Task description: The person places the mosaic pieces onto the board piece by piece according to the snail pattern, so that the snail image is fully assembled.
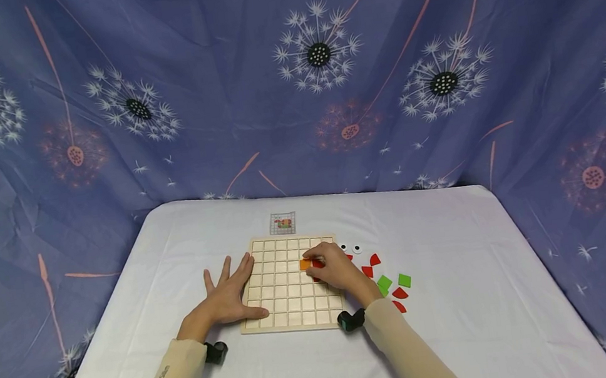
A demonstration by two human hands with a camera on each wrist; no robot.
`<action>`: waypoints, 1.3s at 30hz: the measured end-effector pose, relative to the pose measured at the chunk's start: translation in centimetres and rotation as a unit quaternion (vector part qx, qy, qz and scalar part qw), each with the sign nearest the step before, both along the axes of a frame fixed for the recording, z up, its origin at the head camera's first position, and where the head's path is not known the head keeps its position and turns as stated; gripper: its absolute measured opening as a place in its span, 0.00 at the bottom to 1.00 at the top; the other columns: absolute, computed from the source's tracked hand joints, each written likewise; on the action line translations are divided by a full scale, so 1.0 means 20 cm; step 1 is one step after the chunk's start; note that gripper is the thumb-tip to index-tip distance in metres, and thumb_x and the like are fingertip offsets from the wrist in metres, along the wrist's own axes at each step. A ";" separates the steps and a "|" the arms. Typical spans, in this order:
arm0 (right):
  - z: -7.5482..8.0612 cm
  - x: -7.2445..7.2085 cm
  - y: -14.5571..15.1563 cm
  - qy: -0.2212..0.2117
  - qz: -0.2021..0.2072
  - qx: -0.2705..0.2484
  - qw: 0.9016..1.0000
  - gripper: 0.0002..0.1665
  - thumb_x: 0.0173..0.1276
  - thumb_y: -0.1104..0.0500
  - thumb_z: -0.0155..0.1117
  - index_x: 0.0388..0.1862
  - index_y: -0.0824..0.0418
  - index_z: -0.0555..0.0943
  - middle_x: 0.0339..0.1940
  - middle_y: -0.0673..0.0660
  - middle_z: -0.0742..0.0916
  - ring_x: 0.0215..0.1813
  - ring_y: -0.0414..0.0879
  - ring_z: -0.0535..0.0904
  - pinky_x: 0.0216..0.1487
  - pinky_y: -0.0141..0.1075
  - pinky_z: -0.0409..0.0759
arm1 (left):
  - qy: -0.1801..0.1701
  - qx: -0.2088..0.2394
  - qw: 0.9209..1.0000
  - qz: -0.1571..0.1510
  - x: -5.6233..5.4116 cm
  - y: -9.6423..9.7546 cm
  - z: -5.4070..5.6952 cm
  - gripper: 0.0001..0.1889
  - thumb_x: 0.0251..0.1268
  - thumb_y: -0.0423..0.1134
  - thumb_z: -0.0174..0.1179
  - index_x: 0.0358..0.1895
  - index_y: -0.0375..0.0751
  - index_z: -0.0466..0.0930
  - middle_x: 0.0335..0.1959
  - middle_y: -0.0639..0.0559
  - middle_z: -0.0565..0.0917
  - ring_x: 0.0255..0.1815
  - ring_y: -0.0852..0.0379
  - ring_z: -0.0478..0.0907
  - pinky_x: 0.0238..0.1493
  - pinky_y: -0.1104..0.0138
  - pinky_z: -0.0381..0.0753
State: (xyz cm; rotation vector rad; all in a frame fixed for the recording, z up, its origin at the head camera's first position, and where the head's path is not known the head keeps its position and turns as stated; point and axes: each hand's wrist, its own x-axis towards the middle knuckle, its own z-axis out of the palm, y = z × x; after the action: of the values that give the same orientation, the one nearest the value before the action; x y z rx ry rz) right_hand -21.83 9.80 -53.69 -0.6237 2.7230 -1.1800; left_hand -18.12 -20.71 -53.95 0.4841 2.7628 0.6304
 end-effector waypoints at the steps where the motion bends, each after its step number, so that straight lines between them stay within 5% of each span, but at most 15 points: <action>1: 0.00 0.01 0.00 0.002 -0.004 -0.006 1.000 0.20 0.68 0.59 0.73 0.58 0.60 0.87 0.56 0.55 0.88 0.62 0.53 0.80 0.67 0.50 0.77 | 0.001 0.002 1.000 0.000 0.00 0.00 0.00 0.71 0.42 0.74 0.72 0.85 0.44 0.43 0.87 0.46 0.44 0.85 0.29 0.30 0.68 0.24 0.16; 10: 0.04 0.14 0.06 0.017 -0.045 -0.066 0.997 0.29 0.64 0.60 0.76 0.65 0.61 0.82 0.56 0.59 0.87 0.60 0.55 0.81 0.64 0.54 0.79 | 0.005 0.003 1.000 0.002 0.01 -0.01 0.00 0.71 0.43 0.74 0.72 0.85 0.44 0.43 0.87 0.46 0.44 0.84 0.29 0.30 0.68 0.24 0.17; 16: 0.08 0.26 0.16 0.012 -0.069 -0.039 0.997 0.33 0.62 0.57 0.78 0.66 0.55 0.81 0.58 0.56 0.87 0.66 0.55 0.77 0.71 0.56 0.72 | 0.001 0.004 1.000 0.002 0.01 -0.01 0.00 0.71 0.42 0.74 0.72 0.85 0.45 0.43 0.87 0.47 0.44 0.85 0.29 0.30 0.68 0.25 0.17; 29: 0.04 0.46 0.43 -0.005 -0.147 0.006 0.989 0.35 0.59 0.57 0.81 0.66 0.54 0.81 0.60 0.53 0.86 0.68 0.56 0.74 0.69 0.54 0.75 | 0.003 0.009 1.000 0.002 0.01 -0.01 0.00 0.71 0.42 0.74 0.73 0.85 0.44 0.43 0.87 0.46 0.44 0.85 0.29 0.31 0.68 0.25 0.17; 35: 0.00 0.52 0.51 0.017 -0.157 0.026 0.987 0.32 0.56 0.59 0.82 0.62 0.55 0.85 0.51 0.51 0.87 0.58 0.49 0.75 0.56 0.46 0.79 | 0.004 0.008 1.000 0.001 0.01 0.00 0.00 0.71 0.43 0.73 0.72 0.85 0.44 0.43 0.87 0.46 0.44 0.85 0.29 0.30 0.68 0.25 0.16; 39: -0.02 0.55 0.53 0.027 -0.163 0.029 0.986 0.30 0.53 0.61 0.84 0.56 0.56 0.86 0.42 0.48 0.87 0.54 0.47 0.74 0.63 0.48 0.75 | 0.004 0.007 1.000 -0.001 0.00 0.00 0.00 0.71 0.43 0.74 0.72 0.85 0.44 0.43 0.87 0.46 0.44 0.85 0.29 0.30 0.68 0.25 0.16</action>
State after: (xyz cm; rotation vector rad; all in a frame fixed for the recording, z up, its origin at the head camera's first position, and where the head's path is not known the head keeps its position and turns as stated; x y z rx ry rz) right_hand -10.86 20.48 -54.09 -0.2099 2.9753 -1.1518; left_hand -18.03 -20.78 -53.88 0.4921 2.7663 0.6505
